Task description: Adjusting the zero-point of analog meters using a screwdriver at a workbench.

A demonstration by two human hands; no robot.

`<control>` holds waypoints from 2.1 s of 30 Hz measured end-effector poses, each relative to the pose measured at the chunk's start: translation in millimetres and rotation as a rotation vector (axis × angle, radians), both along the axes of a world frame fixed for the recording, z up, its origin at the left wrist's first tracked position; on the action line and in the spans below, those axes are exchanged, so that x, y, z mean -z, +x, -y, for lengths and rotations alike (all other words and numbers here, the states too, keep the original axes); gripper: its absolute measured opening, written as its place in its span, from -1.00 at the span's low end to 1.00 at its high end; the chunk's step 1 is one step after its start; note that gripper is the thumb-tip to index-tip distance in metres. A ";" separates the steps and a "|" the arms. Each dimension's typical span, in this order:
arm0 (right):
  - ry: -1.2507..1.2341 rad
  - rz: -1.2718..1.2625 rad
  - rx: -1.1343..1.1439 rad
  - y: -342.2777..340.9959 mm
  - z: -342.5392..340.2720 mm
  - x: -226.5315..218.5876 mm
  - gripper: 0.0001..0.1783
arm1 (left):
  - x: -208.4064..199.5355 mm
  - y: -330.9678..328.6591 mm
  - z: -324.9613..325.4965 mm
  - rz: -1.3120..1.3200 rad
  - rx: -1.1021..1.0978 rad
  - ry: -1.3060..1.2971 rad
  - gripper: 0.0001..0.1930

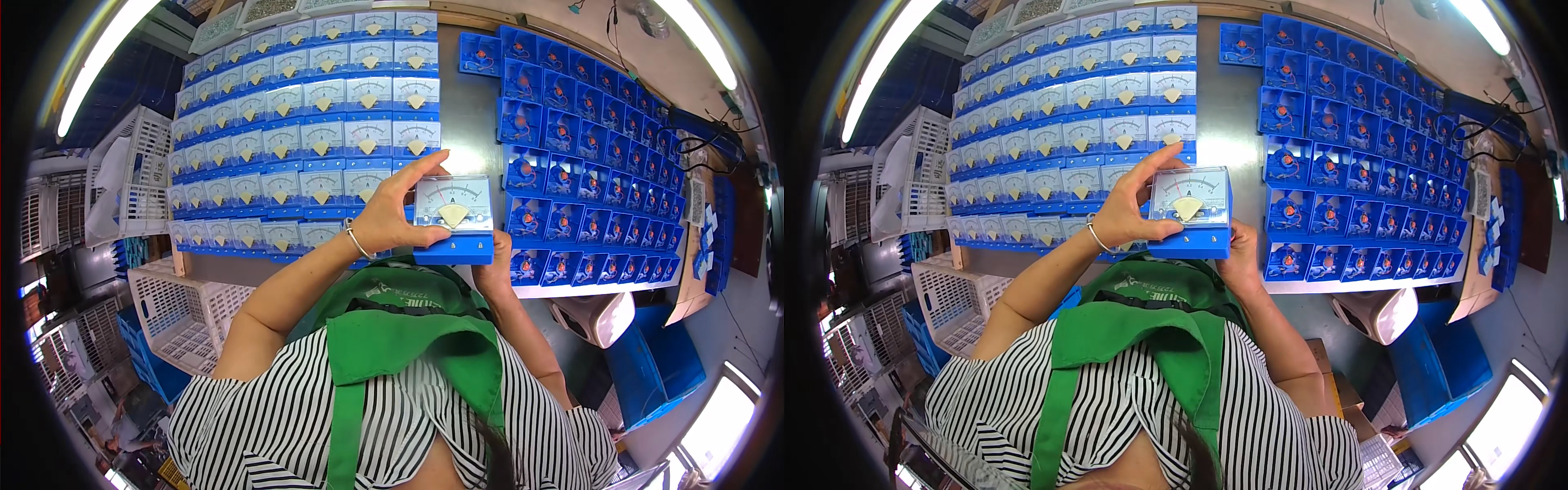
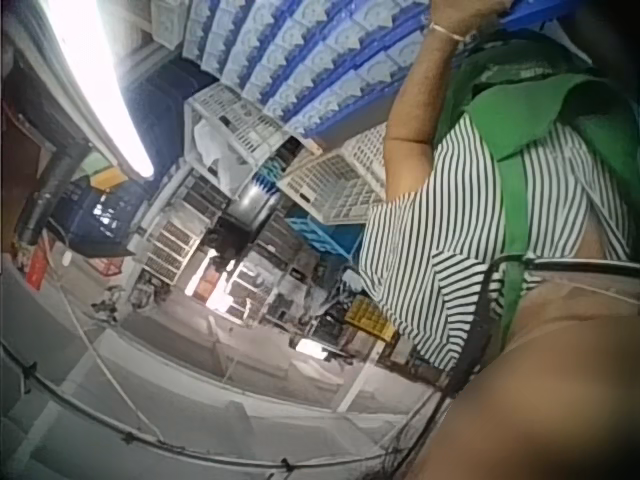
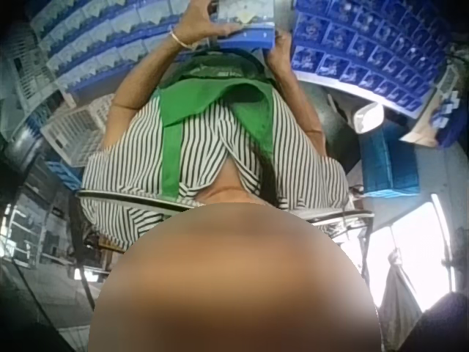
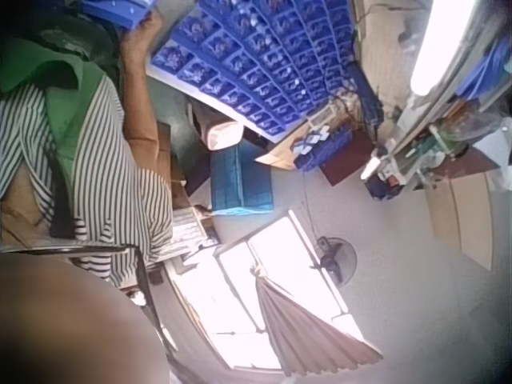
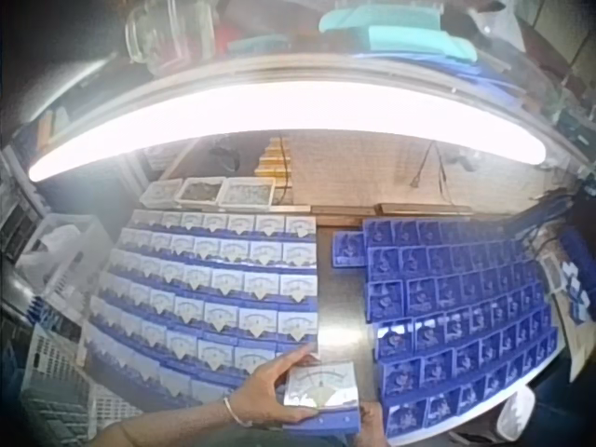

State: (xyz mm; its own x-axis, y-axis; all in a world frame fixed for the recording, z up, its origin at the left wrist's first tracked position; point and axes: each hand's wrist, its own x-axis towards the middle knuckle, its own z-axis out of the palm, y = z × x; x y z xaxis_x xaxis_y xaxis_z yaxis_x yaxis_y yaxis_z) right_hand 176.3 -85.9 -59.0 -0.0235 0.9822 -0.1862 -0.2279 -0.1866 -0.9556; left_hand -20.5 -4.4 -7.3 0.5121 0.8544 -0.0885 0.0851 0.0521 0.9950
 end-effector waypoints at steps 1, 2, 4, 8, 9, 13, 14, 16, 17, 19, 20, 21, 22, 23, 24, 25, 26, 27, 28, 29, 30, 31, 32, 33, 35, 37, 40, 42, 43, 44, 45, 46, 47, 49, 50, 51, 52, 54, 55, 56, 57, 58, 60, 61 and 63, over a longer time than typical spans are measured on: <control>-0.008 0.023 -0.012 2.4 -1.4 2.3 -0.88 | 1.1 -0.1 -1.2 0.010 0.001 0.004 0.03; -0.007 0.025 -0.016 8.1 -4.5 1.5 -0.88 | 2.4 -0.9 -2.0 0.013 -0.003 0.005 0.03; -0.333 -0.272 -0.079 22.1 -13.3 -2.6 -0.79 | 4.8 -2.8 -4.8 0.025 -0.008 0.027 0.02; -0.407 -0.529 -0.143 28.2 -35.8 -12.9 -0.77 | 33.7 -3.6 -19.9 0.003 -0.024 0.154 -0.01; -0.395 -0.518 -0.145 27.3 -48.7 -14.0 -0.77 | 42.8 -3.3 -23.7 0.013 -0.026 0.168 -0.01; -0.144 0.261 -0.096 24.0 -137.6 -4.2 -0.76 | 78.5 -19.5 -33.2 -0.263 -0.186 0.449 -0.04; 0.026 0.505 -0.059 22.9 -160.4 12.6 -0.78 | 91.2 -25.7 -29.5 -0.426 -0.099 0.576 -0.04; 0.134 0.941 0.001 18.3 -199.1 39.5 -0.80 | 97.0 -26.8 -20.2 -0.587 -0.011 0.715 -0.04; 0.146 0.940 0.005 11.7 -214.2 42.6 -0.80 | 95.7 -28.3 -10.6 -0.727 0.037 0.710 -0.05; 0.125 1.370 -0.168 -0.3 -236.5 42.5 -0.79 | 95.7 -30.7 -6.4 -0.867 0.079 0.709 -0.05; 0.057 1.433 -0.224 -4.1 -244.8 46.1 -0.76 | 96.6 -30.2 -6.1 -0.881 0.109 0.664 -0.05; 0.053 1.429 -0.231 -4.4 -249.8 49.7 -0.76 | 98.2 -29.6 -6.0 -0.894 0.142 0.618 -0.05; 0.001 1.434 -0.195 -2.6 -252.2 54.0 -0.77 | 100.7 -28.8 -7.8 -0.875 0.141 0.609 -0.08; -0.039 1.440 -0.165 -4.6 -249.4 54.6 -0.76 | 101.6 -30.4 -7.1 -0.880 0.135 0.597 -0.08; -0.042 1.436 -0.180 -2.4 -244.8 55.1 -0.76 | 103.6 -31.8 -8.1 -0.835 0.109 0.612 -0.11; 0.155 1.344 -0.123 3.9 -239.3 55.4 -0.77 | 106.2 -32.3 -8.9 -0.790 0.087 0.625 -0.13; 0.340 1.243 -0.063 8.1 -230.1 50.2 -0.78 | 105.1 -30.0 -9.2 -0.752 0.044 0.655 -0.19; 0.328 1.235 -0.081 8.6 -217.1 37.3 -0.78 | 100.2 -29.2 -7.1 -0.759 0.046 0.634 -0.19; 0.366 1.108 -0.048 9.1 -201.4 15.7 -0.79 | 91.9 -28.6 -8.8 -0.684 0.037 0.643 -0.18; 0.398 0.982 -0.008 12.7 -182.8 0.7 -0.79 | 82.9 -26.3 -10.4 -0.606 0.033 0.653 -0.18; 0.381 0.976 -0.012 17.6 -163.5 -2.7 -0.79 | 74.6 -23.3 -12.1 -0.435 0.000 0.519 -0.21; 0.270 0.901 -0.018 23.0 -143.2 -5.0 -0.80 | 63.8 -23.4 -10.5 -0.440 0.009 0.505 -0.21; 0.165 0.829 -0.012 29.6 -125.0 -8.0 -0.81 | 44.2 -21.6 -13.8 -0.364 -0.027 0.471 -0.22; -0.037 0.629 -0.093 35.7 -108.7 -5.7 -0.83 | 29.0 -19.9 -18.1 -0.289 -0.066 0.437 -0.23; -0.233 0.416 -0.166 36.9 -78.6 -6.5 -0.84 | 13.0 -18.9 -23.1 -0.295 -0.063 0.439 -0.21; -0.440 0.105 -0.249 20.9 -55.1 -9.0 -0.87 | 4.5 -16.9 -25.1 -0.171 -0.028 0.268 -0.17; -0.360 -0.258 -0.191 12.6 -41.9 4.9 -0.87 | -3.4 -8.4 -22.0 -0.119 0.009 0.183 -0.10; -0.352 -0.271 -0.135 1.4 -40.1 -2.6 -0.86 | -3.5 -7.0 -19.3 -0.104 0.015 0.176 -0.08; -0.347 -0.280 -0.084 -1.3 -39.9 -6.0 -0.86 | -2.0 -6.8 -17.2 -0.064 -0.007 0.120 -0.06; -0.346 -0.281 -0.084 -1.2 -38.9 -7.1 -0.86 | -1.3 -6.6 -15.4 -0.022 -0.029 0.064 -0.05; -0.368 -0.300 -0.087 -1.2 -38.2 -8.0 -0.86 | -1.5 -7.0 -14.9 -0.023 -0.030 0.064 -0.05; -0.390 -0.319 -0.092 -1.2 -37.7 -8.4 -0.86 | -1.7 -7.8 -14.9 -0.041 -0.022 0.084 -0.04; -0.390 -0.318 -0.094 1.0 -37.2 -6.5 -0.86 | -2.2 -8.0 -15.0 -0.058 -0.014 0.103 -0.03; -0.379 -0.399 -0.158 6.5 -36.4 -0.7 -0.80 | -5.3 -7.8 -14.8 -0.057 0.011 0.063 -0.02; -0.380 -0.399 -0.162 1.9 -36.5 -3.6 -0.80 | -6.5 -8.4 -14.8 -0.058 0.037 0.022 -0.01; -0.383 -0.424 -0.081 -5.6 -35.8 -8.5 -0.76 | -6.7 -8.5 -14.6 -0.058 0.033 0.021 -0.01; -0.385 -0.450 0.000 -10.0 -35.1 -11.1 -0.71 | -6.8 -8.2 -14.3 -0.046 0.031 0.004 -0.01; -0.350 -0.486 -0.026 -5.9 -32.1 -1.8 -0.68 | -6.9 -6.9 -13.7 -0.032 0.028 -0.014 -0.01; -0.314 -0.523 -0.050 -4.0 -30.7 2.2 -0.65 | -6.3 -6.4 -13.2 -0.030 0.025 -0.012 -0.01; -0.315 -0.524 -0.051 -4.9 -30.6 2.4 -0.65 | -5.4 -6.6 -13.2 -0.030 0.023 -0.011 -0.01; -0.323 -0.517 -0.029 -6.2 -30.5 2.4 -0.66 | -4.5 -6.7 -13.5 -0.031 0.022 -0.012 -0.01; -0.332 -0.509 -0.007 -7.0 -30.4 2.6 -0.68 | -3.7 -6.8 -13.9 -0.028 0.022 -0.010 -0.01; -0.307 -0.490 -0.015 -5.5 -28.9 6.1 -0.69 | -3.2 -6.2 -13.9 -0.024 0.023 -0.011 -0.01; -0.281 -0.470 -0.025 -4.9 -28.1 7.3 -0.70 | -3.4 -5.9 -13.7 -0.024 0.022 -0.024 -0.01; -0.281 -0.472 -0.019 -5.5 -27.6 6.3 -0.71 | -4.0 -5.9 -14.0 -0.025 0.019 -0.037 -0.01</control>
State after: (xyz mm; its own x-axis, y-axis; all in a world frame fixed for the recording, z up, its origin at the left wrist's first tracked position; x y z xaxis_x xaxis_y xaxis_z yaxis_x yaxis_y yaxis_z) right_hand 170.8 -58.3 -65.4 -0.1848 0.8947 -0.4066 -0.6139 -0.4282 -0.6632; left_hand -26.5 9.6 -3.2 0.5257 0.8402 -0.1329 0.1117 0.0867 0.9900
